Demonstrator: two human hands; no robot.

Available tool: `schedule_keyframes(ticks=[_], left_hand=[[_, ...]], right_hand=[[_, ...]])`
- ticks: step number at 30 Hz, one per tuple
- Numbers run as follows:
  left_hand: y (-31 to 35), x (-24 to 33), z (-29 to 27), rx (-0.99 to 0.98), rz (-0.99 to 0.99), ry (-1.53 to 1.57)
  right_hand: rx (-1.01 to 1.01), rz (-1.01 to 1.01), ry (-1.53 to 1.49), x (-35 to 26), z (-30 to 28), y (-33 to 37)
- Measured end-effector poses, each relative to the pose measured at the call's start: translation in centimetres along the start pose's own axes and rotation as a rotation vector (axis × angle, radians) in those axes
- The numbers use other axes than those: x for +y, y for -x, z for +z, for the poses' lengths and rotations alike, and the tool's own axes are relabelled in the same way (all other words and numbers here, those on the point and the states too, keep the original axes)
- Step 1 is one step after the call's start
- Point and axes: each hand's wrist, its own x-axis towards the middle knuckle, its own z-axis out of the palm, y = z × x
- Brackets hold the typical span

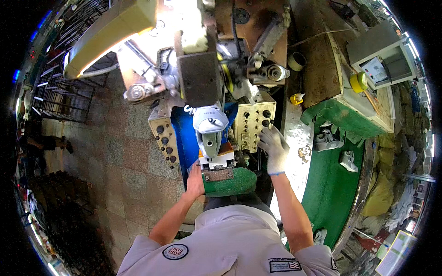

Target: The person repeatedly places shoe uppers onto a lasting machine, operates the machine to shape the upper, and then moves the shoes to a conveyor belt. The person also opens a black bag to retrieve a white component.

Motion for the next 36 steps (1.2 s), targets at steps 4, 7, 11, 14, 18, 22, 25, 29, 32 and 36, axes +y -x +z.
schedule_keyframes(ticks=[4, 7, 11, 14, 18, 22, 25, 29, 32, 36], left_hand=[[-0.8, -1.1, 3.3, 0.147, 0.064, -0.276], [-0.6, -2.5, 2.9, 0.099, 0.127, -0.11], [-0.2, -0.6, -3.8, -0.026, -0.184, 0.239], [3.1, -0.9, -9.2, 0.07, -0.405, 0.772], [8.5, 5.1, -20.9, 0.165, -0.371, 1.212], [7.2, 13.6, -21.1, 0.039, -0.135, 1.785], [4.1, 15.4, -16.4, -0.239, -0.158, 1.502], [2.0, 22.1, -15.6, 0.315, -0.104, 0.782], [-0.7, 22.8, -16.6, 0.72, 0.032, 0.557], [-5.5, 20.8, -16.8, 0.732, 0.027, 0.539]], right_hand=[[0.125, 0.03, 0.094, -1.0, -3.5, 2.7], [0.066, 0.057, 0.077, -0.8, -4.4, 3.0], [-0.015, 0.035, 0.134, -2.0, -1.3, 3.2], [-0.101, 0.028, 0.105, -3.1, -0.1, 4.7], [-0.282, 0.05, 0.032, -5.0, 2.3, 8.7], [-0.657, -0.084, 0.075, -3.5, 6.4, 9.8], [-0.662, 0.488, -0.953, -5.2, 7.1, 11.8], [-0.34, 0.21, -0.533, -8.3, -1.7, 8.0], [-0.213, 0.093, -0.263, -9.2, -12.9, 5.5], [0.158, 0.103, 0.13, -11.0, -28.9, 4.5]])
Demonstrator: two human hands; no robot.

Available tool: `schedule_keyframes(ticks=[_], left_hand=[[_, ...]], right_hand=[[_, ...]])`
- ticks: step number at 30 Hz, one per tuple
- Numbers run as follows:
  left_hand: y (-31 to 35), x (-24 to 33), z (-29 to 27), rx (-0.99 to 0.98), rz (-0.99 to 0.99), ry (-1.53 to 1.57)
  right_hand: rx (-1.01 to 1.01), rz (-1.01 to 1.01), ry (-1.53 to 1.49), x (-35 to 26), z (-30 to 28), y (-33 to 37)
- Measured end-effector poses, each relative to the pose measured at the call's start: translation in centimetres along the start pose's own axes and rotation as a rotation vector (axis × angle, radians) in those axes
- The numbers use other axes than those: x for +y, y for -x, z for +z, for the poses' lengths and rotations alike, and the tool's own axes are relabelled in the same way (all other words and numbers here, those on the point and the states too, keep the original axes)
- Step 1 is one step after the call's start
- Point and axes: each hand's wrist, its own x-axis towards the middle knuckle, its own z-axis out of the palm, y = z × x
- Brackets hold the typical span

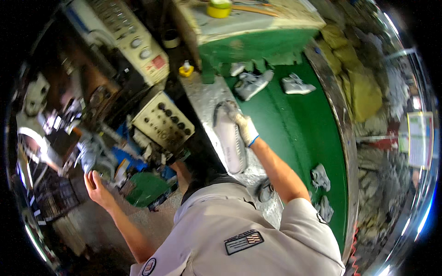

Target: The person repeatedly places shoe uppers onto a lasting machine, operates the machine to shape the upper, and then moves the shoes to a conveyor belt. The person also opens a black bag to retrieve a white component.

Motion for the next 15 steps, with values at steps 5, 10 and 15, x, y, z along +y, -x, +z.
schedule_keyframes(ticks=[5, 10, 15], left_hand=[[-1.1, 0.2, 3.5, -0.088, 0.059, -0.307], [-1.3, 0.5, 4.0, -0.015, 0.015, -0.578], [-2.9, -1.3, 3.3, -0.14, 0.091, -0.346]], right_hand=[[0.358, 0.353, 1.073, 0.4, -17.3, -5.2], [0.558, 0.238, 0.914, 6.0, -20.4, -17.6], [0.983, 0.147, 0.393, 9.8, -18.1, -28.6]])
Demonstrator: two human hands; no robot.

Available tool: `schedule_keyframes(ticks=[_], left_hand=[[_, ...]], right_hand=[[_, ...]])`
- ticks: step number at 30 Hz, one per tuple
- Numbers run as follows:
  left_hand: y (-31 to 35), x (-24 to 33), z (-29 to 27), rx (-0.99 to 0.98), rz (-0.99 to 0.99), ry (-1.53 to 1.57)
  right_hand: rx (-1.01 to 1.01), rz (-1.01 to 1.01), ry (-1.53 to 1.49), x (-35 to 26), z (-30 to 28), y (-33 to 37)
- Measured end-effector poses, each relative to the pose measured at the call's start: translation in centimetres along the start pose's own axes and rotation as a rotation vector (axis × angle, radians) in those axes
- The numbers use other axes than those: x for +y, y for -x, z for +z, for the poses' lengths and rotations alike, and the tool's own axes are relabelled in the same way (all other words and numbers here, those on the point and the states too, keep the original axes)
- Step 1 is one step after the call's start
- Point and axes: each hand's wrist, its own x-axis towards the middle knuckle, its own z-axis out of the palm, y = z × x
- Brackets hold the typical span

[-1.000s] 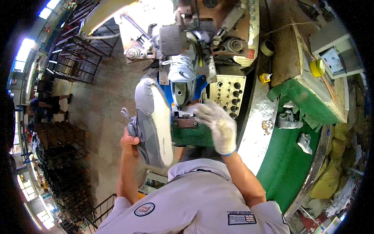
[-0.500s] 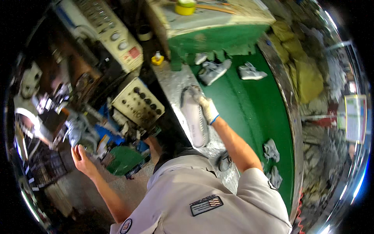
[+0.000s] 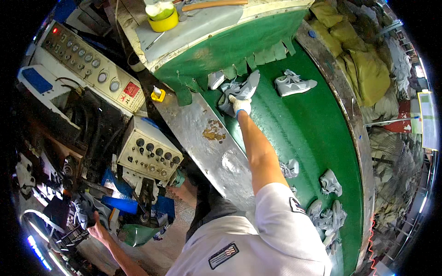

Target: The person repeatedly places shoe uppers onto a lasting machine, operates the machine to shape the upper, and then moves the shoes to a conveyor belt. The person also opens a black bag to retrieve a white component.

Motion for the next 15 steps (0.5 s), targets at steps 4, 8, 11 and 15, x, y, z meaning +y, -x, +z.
schedule_keyframes(ticks=[4, 8, 11, 15], left_hand=[[0.7, 2.0, 0.2, 0.021, -0.036, 0.022], [0.4, 0.2, -1.2, 0.08, -0.036, -0.007], [0.4, -4.9, -4.9, -0.157, -0.038, -0.034], [0.5, -5.6, -10.2, -0.593, -0.309, -0.297]], right_hand=[[-0.4, 0.047, -0.606, -0.1, -2.5, 1.3], [-1.04, 0.112, -0.991, -1.5, -8.2, 12.1], [-1.33, 0.116, -1.09, -3.1, -12.4, 23.5], [-1.126, -0.369, -0.58, -7.8, -13.9, 37.3]])
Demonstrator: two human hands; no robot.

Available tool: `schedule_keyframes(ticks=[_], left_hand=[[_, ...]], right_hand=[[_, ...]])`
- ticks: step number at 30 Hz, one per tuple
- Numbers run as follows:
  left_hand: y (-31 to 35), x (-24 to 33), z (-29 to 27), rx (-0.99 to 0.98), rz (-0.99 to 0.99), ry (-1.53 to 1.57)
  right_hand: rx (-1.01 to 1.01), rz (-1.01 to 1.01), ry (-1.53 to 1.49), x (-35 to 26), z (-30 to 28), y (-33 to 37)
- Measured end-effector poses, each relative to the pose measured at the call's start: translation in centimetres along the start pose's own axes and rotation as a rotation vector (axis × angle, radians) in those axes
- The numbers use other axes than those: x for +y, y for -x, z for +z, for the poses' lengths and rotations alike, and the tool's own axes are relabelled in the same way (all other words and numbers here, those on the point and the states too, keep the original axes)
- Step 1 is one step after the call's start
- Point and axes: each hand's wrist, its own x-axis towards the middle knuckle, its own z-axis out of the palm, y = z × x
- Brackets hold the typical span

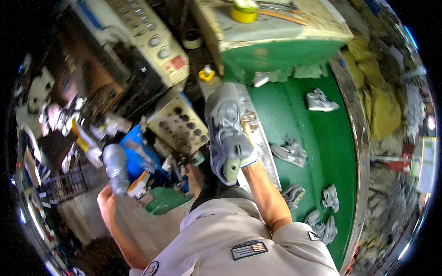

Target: The person repeatedly places shoe uppers onto a lasting machine, operates the machine to shape the upper, and then moves the shoes to a conveyor belt. The person also opens a black bag to retrieve a white component.

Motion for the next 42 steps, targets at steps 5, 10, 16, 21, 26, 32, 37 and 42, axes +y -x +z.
schedule_keyframes(ticks=[5, 10, 16, 21, 26, 32, 37, 42], left_hand=[[-0.8, 9.6, 5.3, 0.127, 0.204, 0.742], [-5.1, 10.7, 4.9, -0.289, 0.163, 1.05], [-7.5, 6.2, 2.8, -0.002, 0.047, 1.171], [-9.8, 6.4, 0.6, 0.239, 0.093, 1.258], [-11.2, 5.7, -1.0, 0.372, 0.216, 1.415], [-10.9, 4.9, 4.4, 0.282, -0.014, 1.423], [-9.3, 5.7, 5.7, -0.063, -0.07, 1.676], [-9.9, 4.8, 5.9, -0.053, -0.015, 1.568]], right_hand=[[-0.31, 0.321, -0.416, 4.9, 10.7, -0.9], [-0.317, 0.549, -0.402, 4.3, 21.3, -1.7], [-0.326, 0.414, -0.178, 4.5, 28.8, -3.9], [-0.343, 0.236, -0.06, 6.4, 32.6, -7.4], [-0.342, 0.191, -0.127, 5.7, 37.1, -9.0], [-0.209, 0.182, -0.119, 9.8, 37.7, -9.8], [-0.197, 0.206, -0.074, 10.4, 37.0, -10.4], [-0.154, 0.226, -0.117, 9.9, 37.6, -9.5]])
